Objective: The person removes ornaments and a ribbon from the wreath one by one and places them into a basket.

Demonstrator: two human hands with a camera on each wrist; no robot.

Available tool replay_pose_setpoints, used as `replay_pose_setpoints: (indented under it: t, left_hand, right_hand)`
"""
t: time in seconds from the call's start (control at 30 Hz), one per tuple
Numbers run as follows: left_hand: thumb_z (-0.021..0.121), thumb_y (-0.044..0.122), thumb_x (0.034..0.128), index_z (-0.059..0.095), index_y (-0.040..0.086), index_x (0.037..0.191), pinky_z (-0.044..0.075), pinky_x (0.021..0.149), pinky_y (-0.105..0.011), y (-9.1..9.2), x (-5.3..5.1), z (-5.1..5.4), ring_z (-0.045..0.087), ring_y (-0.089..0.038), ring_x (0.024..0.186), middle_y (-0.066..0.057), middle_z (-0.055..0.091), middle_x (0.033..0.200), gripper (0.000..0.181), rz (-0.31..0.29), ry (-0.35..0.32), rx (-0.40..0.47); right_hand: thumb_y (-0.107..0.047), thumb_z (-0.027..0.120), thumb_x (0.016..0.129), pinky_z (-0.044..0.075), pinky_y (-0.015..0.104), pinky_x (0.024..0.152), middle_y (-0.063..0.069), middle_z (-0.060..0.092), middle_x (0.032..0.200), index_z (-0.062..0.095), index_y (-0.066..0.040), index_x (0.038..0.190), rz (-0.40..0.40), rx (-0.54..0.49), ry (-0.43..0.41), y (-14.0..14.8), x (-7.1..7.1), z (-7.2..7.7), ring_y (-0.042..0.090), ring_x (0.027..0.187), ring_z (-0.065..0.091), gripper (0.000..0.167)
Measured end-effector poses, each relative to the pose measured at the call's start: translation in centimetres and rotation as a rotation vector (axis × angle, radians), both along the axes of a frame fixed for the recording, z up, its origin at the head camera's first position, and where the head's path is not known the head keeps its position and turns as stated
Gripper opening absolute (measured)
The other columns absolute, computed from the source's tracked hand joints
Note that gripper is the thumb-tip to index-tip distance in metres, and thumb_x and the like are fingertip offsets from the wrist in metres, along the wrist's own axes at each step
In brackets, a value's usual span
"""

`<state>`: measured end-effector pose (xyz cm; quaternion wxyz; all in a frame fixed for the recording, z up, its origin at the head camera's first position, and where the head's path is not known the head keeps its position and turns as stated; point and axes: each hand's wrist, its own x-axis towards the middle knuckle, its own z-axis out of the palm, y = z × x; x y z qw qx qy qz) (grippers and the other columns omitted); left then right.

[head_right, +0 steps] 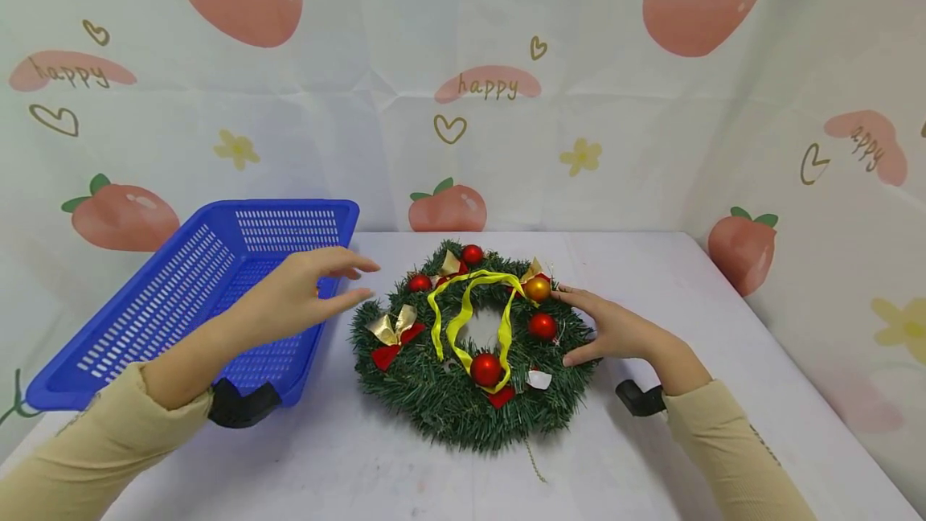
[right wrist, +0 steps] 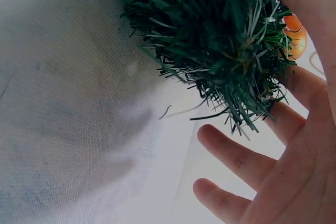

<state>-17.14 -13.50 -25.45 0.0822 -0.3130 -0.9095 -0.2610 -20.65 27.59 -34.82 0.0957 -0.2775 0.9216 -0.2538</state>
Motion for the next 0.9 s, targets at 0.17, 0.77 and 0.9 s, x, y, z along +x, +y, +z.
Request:
replay_pose_setpoints:
  t: [0.17, 0.77, 0.9]
  left_hand:
    - [0.066, 0.021, 0.0869, 0.065, 0.009, 0.114, 0.052, 0.083, -0.034, 2.3, 1.3, -1.1, 0.063, -0.016, 0.093, -0.003, 0.068, 0.107, 0.029, -0.117, -0.004, -0.002]
    - [0.064, 0.026, 0.0890, 0.058, 0.013, 0.122, 0.051, 0.082, -0.025, 8.3, 3.3, -6.8, 0.059, -0.017, 0.098, -0.004, 0.062, 0.115, 0.036, -0.215, -0.189, 0.024]
    - [0.065, 0.027, 0.0881, 0.057, 0.013, 0.123, 0.050, 0.092, -0.028, 9.3, 3.3, -8.0, 0.059, -0.016, 0.108, -0.002, 0.060, 0.120, 0.038, -0.196, -0.185, 0.038]
  right_hand:
    - [-0.037, 0.080, 0.069, 0.030, 0.068, 0.099, 0.029, 0.027, 0.148, 0.032, 0.000, 0.142, 0.007, 0.003, 0.010, 0.1, -0.1, -0.1, 0.052, 0.132, 0.026, 0.095]
    - [-0.040, 0.078, 0.071, 0.029, 0.068, 0.100, 0.028, 0.022, 0.150, 0.030, -0.001, 0.144, -0.003, -0.012, -0.023, 0.1, -0.4, -0.3, 0.051, 0.135, 0.022, 0.096]
    - [-0.041, 0.078, 0.071, 0.029, 0.068, 0.100, 0.028, 0.023, 0.150, 0.031, -0.001, 0.144, 0.000, -0.009, -0.016, 0.2, -0.4, -0.4, 0.051, 0.134, 0.023, 0.096]
